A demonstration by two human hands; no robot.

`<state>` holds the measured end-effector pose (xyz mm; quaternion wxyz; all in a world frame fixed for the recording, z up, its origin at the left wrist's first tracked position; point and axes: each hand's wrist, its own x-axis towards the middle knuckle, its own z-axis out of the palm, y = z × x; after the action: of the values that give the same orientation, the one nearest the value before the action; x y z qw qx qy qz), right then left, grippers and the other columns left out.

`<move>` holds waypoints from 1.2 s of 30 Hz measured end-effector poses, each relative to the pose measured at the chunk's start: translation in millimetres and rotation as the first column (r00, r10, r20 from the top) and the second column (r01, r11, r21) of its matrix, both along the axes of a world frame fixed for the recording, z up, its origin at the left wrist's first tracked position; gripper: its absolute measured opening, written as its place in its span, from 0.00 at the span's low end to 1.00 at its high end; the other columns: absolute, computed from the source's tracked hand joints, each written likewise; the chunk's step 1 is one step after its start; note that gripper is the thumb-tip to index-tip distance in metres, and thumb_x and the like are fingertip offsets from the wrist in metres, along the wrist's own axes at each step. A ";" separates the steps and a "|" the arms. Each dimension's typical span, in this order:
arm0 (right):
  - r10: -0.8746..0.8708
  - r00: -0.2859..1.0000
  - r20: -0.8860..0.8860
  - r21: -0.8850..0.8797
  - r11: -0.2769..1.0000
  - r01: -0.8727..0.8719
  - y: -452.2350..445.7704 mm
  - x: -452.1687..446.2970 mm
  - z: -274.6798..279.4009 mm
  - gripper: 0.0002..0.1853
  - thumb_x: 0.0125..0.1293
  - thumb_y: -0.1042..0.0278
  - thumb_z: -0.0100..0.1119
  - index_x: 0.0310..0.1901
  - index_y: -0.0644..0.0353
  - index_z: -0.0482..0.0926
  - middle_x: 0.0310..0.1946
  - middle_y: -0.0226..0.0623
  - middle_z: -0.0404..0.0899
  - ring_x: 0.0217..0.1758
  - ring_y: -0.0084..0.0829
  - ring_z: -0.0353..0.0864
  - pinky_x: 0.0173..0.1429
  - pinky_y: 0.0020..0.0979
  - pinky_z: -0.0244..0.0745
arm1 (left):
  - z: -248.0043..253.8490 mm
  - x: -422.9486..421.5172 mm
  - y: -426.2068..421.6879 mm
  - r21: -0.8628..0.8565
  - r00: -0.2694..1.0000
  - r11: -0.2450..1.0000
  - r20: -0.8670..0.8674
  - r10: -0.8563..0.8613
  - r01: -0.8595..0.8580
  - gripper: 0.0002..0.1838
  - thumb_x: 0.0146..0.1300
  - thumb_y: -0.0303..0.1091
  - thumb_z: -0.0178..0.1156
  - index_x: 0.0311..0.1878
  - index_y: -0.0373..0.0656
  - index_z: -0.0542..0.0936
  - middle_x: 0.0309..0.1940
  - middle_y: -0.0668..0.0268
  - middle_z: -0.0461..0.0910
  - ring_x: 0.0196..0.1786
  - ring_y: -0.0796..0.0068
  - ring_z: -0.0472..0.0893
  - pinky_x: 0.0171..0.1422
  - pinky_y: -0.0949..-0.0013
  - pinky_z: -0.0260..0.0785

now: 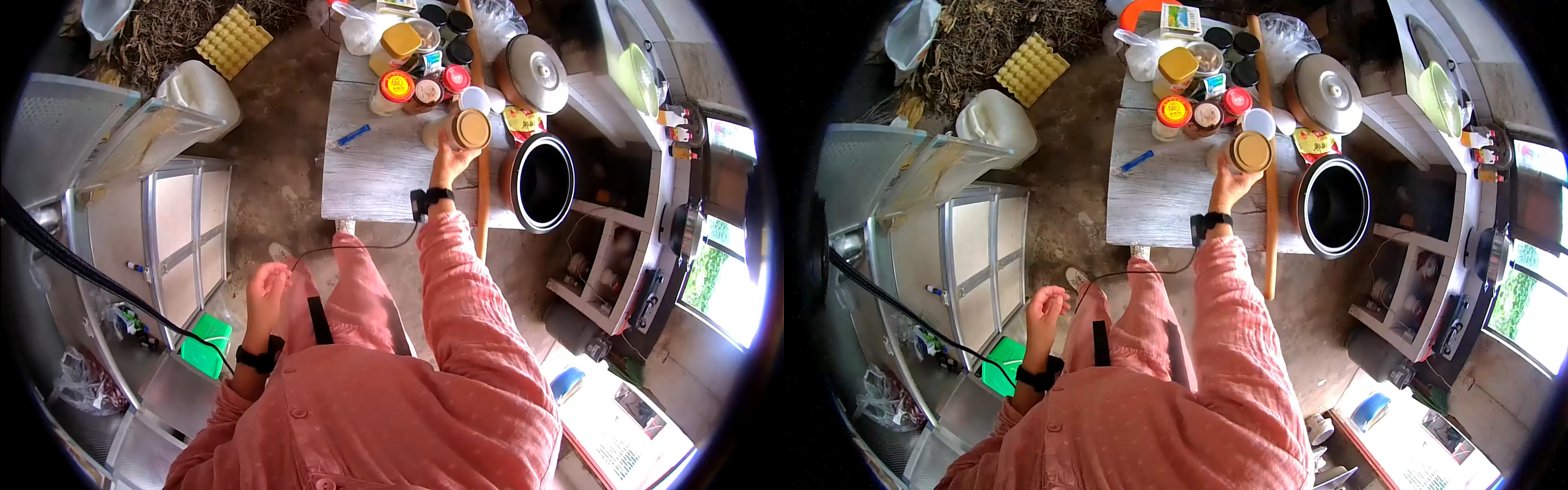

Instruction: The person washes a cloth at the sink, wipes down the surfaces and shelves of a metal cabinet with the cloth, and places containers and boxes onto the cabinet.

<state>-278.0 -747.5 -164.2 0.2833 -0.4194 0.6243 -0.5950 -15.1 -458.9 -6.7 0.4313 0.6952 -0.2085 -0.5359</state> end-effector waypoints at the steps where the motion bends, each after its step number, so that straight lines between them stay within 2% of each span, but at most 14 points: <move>1: -0.027 1.000 -0.016 -0.018 0.999 0.026 -0.1 1.6 2.0 0.42 0.39 0.71 0.72 0.57 0.65 0.57 0.52 0.42 0.64 0.55 0.34 0.66 0.60 0.33 0.61 | -3.0 0.2 0.5 -0.009 1.000 1.000 -0.001 0.018 -0.018 0.07 0.62 0.27 0.49 0.42 0.36 0.72 0.33 0.66 0.75 0.33 0.81 0.74 0.39 0.78 0.66; 7: 0.325 0.932 -0.163 0.184 0.938 -0.295 46.4 -54.9 -2.5 0.43 0.40 0.74 0.66 0.60 0.66 0.54 0.58 0.49 0.55 0.63 0.39 0.54 0.65 0.34 0.49 | -15.4 -2.5 -7.8 0.026 0.999 0.999 -0.030 0.033 -0.032 0.07 0.62 0.29 0.49 0.42 0.37 0.71 0.33 0.67 0.75 0.32 0.83 0.73 0.35 0.80 0.64; 8: 0.451 0.800 -0.395 0.282 0.889 -0.361 48.7 -69.3 6.1 0.41 0.43 0.76 0.63 0.61 0.63 0.54 0.59 0.47 0.54 0.63 0.39 0.53 0.66 0.32 0.46 | -17.4 -2.7 -7.5 0.028 0.999 0.999 -0.038 0.029 -0.028 0.07 0.62 0.29 0.49 0.42 0.37 0.71 0.33 0.67 0.75 0.32 0.83 0.73 0.35 0.80 0.64; 9: 0.360 0.933 -0.026 0.177 0.920 -0.350 43.2 -87.0 2.7 0.38 0.45 0.78 0.61 0.60 0.62 0.56 0.57 0.46 0.58 0.61 0.38 0.58 0.63 0.31 0.51 | -20.1 -4.4 -11.0 0.016 0.999 1.000 -0.031 0.018 -0.017 0.07 0.62 0.29 0.49 0.42 0.38 0.71 0.33 0.67 0.75 0.32 0.83 0.73 0.35 0.80 0.64; 12: 0.280 0.933 -0.225 0.225 0.947 -0.230 -5.8 -123.7 45.9 0.28 0.48 0.81 0.57 0.54 0.61 0.64 0.48 0.40 0.70 0.50 0.34 0.71 0.51 0.25 0.65 | -23.2 -4.5 -14.8 0.005 1.000 1.000 -0.010 0.024 -0.023 0.08 0.62 0.29 0.50 0.42 0.38 0.71 0.34 0.67 0.75 0.32 0.83 0.73 0.35 0.80 0.64; 14: 0.303 0.806 -0.509 0.253 0.947 -0.197 -42.3 -125.3 74.8 0.24 0.48 0.80 0.59 0.50 0.61 0.68 0.41 0.39 0.76 0.42 0.32 0.77 0.41 0.22 0.70 | -28.0 -1.6 -14.0 -0.015 1.000 1.000 0.018 -0.011 0.011 0.08 0.63 0.29 0.49 0.43 0.38 0.71 0.34 0.67 0.76 0.33 0.82 0.74 0.36 0.79 0.65; 16: 0.516 0.757 -0.401 0.411 0.840 -0.355 -89.7 -101.0 95.6 0.30 0.45 0.77 0.65 0.53 0.59 0.67 0.48 0.45 0.71 0.51 0.38 0.72 0.49 0.29 0.69 | -27.7 -1.5 -13.9 -0.002 1.000 1.000 0.013 0.001 -0.001 0.08 0.63 0.29 0.50 0.43 0.38 0.71 0.34 0.67 0.76 0.33 0.82 0.74 0.36 0.80 0.65; 18: 0.591 0.289 -0.753 0.339 0.725 -0.600 -132.6 -75.4 76.4 0.37 0.43 0.69 0.68 0.58 0.55 0.63 0.58 0.49 0.61 0.58 0.45 0.65 0.59 0.37 0.63 | -29.6 -2.1 -17.1 0.000 0.999 0.999 0.020 0.035 -0.035 0.08 0.63 0.29 0.50 0.43 0.38 0.71 0.34 0.67 0.76 0.33 0.82 0.74 0.36 0.80 0.65; 22: 0.773 0.079 -0.629 0.584 0.537 -0.608 -157.3 -78.3 42.2 0.51 0.34 0.64 0.73 0.63 0.56 0.53 0.63 0.54 0.48 0.65 0.52 0.51 0.65 0.43 0.53 | -28.9 -0.7 -15.2 0.042 0.996 0.995 -0.011 0.094 -0.093 0.08 0.63 0.30 0.50 0.42 0.38 0.72 0.35 0.66 0.76 0.36 0.81 0.75 0.38 0.80 0.66; 27: 0.703 0.016 -0.711 0.512 0.533 -0.674 -154.7 -87.1 33.0 0.42 0.44 0.60 0.67 0.60 0.60 0.58 0.58 0.49 0.60 0.61 0.48 0.59 0.64 0.41 0.55 | -43.7 -5.6 1.0 -0.024 0.979 0.981 -0.061 0.193 -0.195 0.08 0.63 0.29 0.50 0.44 0.38 0.71 0.38 0.65 0.74 0.40 0.79 0.75 0.44 0.77 0.69; 29: 0.576 -0.051 -0.816 0.540 0.728 -0.423 -151.8 -98.3 46.6 0.39 0.43 0.60 0.68 0.58 0.58 0.61 0.56 0.46 0.64 0.59 0.44 0.62 0.61 0.39 0.59 | -40.4 -4.4 1.0 -0.065 0.975 0.973 0.008 0.222 -0.221 0.07 0.62 0.27 0.51 0.42 0.37 0.71 0.36 0.64 0.76 0.39 0.79 0.77 0.43 0.76 0.70; 30: 0.323 0.014 -0.946 0.252 0.763 -0.595 -174.7 -151.9 4.9 0.38 0.41 0.62 0.69 0.57 0.58 0.63 0.54 0.46 0.67 0.57 0.45 0.65 0.59 0.41 0.62 | -44.7 -2.8 1.9 -0.104 0.970 0.969 0.070 0.231 -0.223 0.06 0.62 0.27 0.52 0.39 0.35 0.73 0.33 0.63 0.78 0.36 0.77 0.79 0.39 0.75 0.71; 33: 0.569 0.249 -0.784 0.428 0.785 -0.448 -135.0 -120.1 121.0 0.39 0.45 0.66 0.67 0.61 0.52 0.59 0.52 0.51 0.66 0.54 0.49 0.66 0.58 0.43 0.62 | -52.2 1.4 10.6 -0.107 0.963 0.977 0.177 0.202 -0.185 0.09 0.58 0.28 0.56 0.41 0.36 0.72 0.35 0.62 0.76 0.38 0.75 0.78 0.41 0.74 0.71; 36: 0.417 0.108 -0.902 0.305 0.796 -0.523 -69.9 -55.3 217.8 0.36 0.50 0.69 0.62 0.62 0.52 0.59 0.51 0.47 0.65 0.54 0.45 0.64 0.56 0.45 0.63 | -15.5 12.4 -9.5 -0.044 0.975 0.991 0.183 0.129 -0.123 0.19 0.55 0.30 0.59 0.50 0.39 0.68 0.45 0.64 0.71 0.49 0.76 0.72 0.50 0.73 0.68</move>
<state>-333.3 -817.4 53.6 0.0129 -0.8719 0.4709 -0.1340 -2.8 -468.4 -22.2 0.4544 0.7467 -0.2121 -0.4369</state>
